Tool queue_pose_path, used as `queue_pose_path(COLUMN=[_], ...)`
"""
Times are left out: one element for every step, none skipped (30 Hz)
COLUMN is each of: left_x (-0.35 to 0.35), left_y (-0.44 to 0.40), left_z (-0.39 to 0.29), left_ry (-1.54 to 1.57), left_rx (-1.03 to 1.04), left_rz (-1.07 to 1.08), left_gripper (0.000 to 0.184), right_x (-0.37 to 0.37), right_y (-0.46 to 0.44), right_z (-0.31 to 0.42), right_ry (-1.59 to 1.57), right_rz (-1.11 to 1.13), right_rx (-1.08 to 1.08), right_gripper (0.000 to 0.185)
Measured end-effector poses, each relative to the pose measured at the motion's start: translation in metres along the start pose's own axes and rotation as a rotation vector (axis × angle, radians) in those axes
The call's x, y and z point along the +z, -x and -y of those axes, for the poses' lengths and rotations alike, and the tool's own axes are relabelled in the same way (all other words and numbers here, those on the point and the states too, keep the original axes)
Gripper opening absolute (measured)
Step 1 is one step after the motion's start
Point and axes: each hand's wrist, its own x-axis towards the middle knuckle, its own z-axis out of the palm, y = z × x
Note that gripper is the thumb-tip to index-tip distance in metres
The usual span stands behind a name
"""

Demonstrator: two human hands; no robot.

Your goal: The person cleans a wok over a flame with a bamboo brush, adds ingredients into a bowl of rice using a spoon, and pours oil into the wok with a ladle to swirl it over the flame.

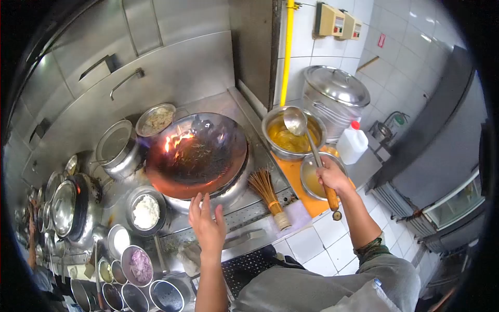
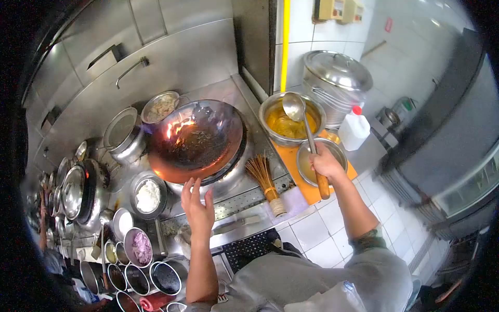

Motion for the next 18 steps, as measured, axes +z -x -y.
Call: queue_pose_path(left_x=[-0.007, -0.016, -0.024, -0.031, -0.039, -0.047, -0.056, -0.066, -0.076, -0.086, -0.094, -0.103, -0.111, -0.122, -0.127, -0.132, -0.137, -0.141], left_y=[0.003, 0.005, 0.009, 0.015, 0.023, 0.032, 0.041, 0.05, 0.061, 0.071, 0.082, 0.091, 0.099, 0.101, 0.105, 0.112, 0.117, 0.119], left_z=[-0.005, -0.009, -0.013, -0.015, -0.014, -0.011, -0.008, -0.005, -0.001, 0.003, 0.009, 0.013, 0.017, 0.007, 0.01, 0.013, 0.016, 0.016], left_ry=[0.006, 0.02, 0.036, 0.04, 0.048, 0.067, 0.085, 0.092, 0.109, 0.126, 0.131, 0.136, 0.14, 0.162, 0.161, 0.156, 0.149, 0.161], left_rx=[0.005, -0.005, -0.014, -0.024, -0.018, -0.047, -0.077, -0.073, -0.114, -0.156, -0.158, -0.203, -0.251, -0.287, -0.295, -0.324, -0.354, -0.345], left_rz=[0.005, 0.018, 0.03, 0.03, 0.032, 0.061, 0.089, 0.088, 0.087, 0.085, 0.08, 0.092, 0.103, 0.096, 0.087, 0.079, 0.07, 0.048], left_gripper=[0.04, 0.038, 0.036, 0.034, 0.034, 0.033, 0.032, 0.032, 0.031, 0.03, 0.03, 0.029, 0.028, 0.026, 0.026, 0.026, 0.025, 0.024], right_x=[0.0, 0.001, 0.002, 0.003, 0.003, 0.005, 0.004, 0.001, -0.004, -0.009, -0.012, -0.015, -0.016, -0.012, -0.01, -0.01, -0.005, -0.003], right_y=[0.001, 0.002, 0.004, 0.003, 0.006, 0.01, 0.013, 0.011, 0.008, 0.006, 0.011, 0.018, 0.023, 0.022, 0.026, 0.033, 0.039, 0.038], right_z=[-0.001, 0.002, 0.004, 0.001, 0.006, 0.014, 0.019, 0.018, 0.015, 0.014, 0.02, 0.029, 0.034, 0.037, 0.04, 0.045, 0.053, 0.051], right_ry=[-0.001, -0.001, -0.001, -0.038, -0.038, -0.135, -0.232, -0.231, -0.417, -0.602, -0.597, -0.819, -1.038, -1.193, -1.184, -1.28, -1.376, -1.389], right_rz=[-0.009, -0.002, 0.003, -0.011, -0.021, -0.027, -0.033, -0.04, 0.03, 0.104, 0.104, 0.225, 0.351, 0.36, 0.369, 0.4, 0.433, 0.488], right_rx=[0.003, 0.028, 0.052, 0.031, 0.031, 0.115, 0.198, 0.195, 0.247, 0.297, 0.293, 0.333, 0.375, 0.387, 0.389, 0.378, 0.368, 0.37], right_gripper=[0.054, 0.051, 0.049, 0.038, 0.038, 0.03, 0.022, 0.022, 0.015, 0.008, 0.008, 0.005, 0.002, 0.008, 0.008, 0.012, 0.016, 0.023])
